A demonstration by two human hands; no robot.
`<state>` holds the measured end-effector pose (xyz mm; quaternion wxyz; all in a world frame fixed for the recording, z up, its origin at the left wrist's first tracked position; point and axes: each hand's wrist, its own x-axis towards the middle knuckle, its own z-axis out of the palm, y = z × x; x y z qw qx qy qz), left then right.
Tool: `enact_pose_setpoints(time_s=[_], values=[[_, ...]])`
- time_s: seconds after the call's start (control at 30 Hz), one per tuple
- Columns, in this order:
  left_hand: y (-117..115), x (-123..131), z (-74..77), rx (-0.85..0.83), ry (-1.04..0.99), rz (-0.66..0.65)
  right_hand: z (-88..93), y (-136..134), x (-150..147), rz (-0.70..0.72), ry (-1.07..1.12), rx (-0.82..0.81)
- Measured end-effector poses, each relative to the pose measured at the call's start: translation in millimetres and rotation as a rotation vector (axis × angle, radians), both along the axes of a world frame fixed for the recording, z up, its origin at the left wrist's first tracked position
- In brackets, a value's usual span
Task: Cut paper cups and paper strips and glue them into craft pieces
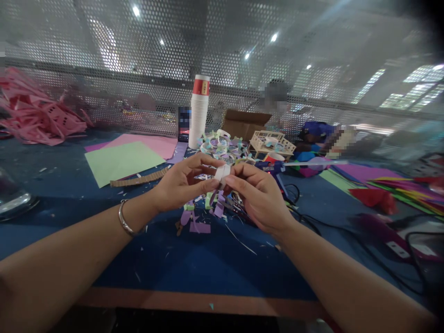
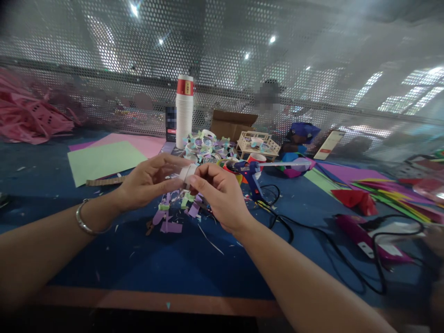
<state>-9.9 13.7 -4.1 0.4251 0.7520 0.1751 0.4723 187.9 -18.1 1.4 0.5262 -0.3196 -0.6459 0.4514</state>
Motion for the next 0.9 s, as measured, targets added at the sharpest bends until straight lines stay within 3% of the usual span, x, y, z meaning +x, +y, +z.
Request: enact_pose_setpoints(time_s=[0.3,0.5,0.9], values=[[5.1,-1.2,-4.1,0.042,0.012,-0.024,-4.0,1.0,-1.3,-0.017,-0.016,-0.005],[6.0,-1.2,-5.0,0.074,0.028,0.031,-4.8,1.5,-2.5,-0.011,-0.011,-0.001],[6.1,-0.1,-2.5,0.002,-0.042,0.019,-3.2,-0.8,0.5,-0.039,-0.048,0.061]])
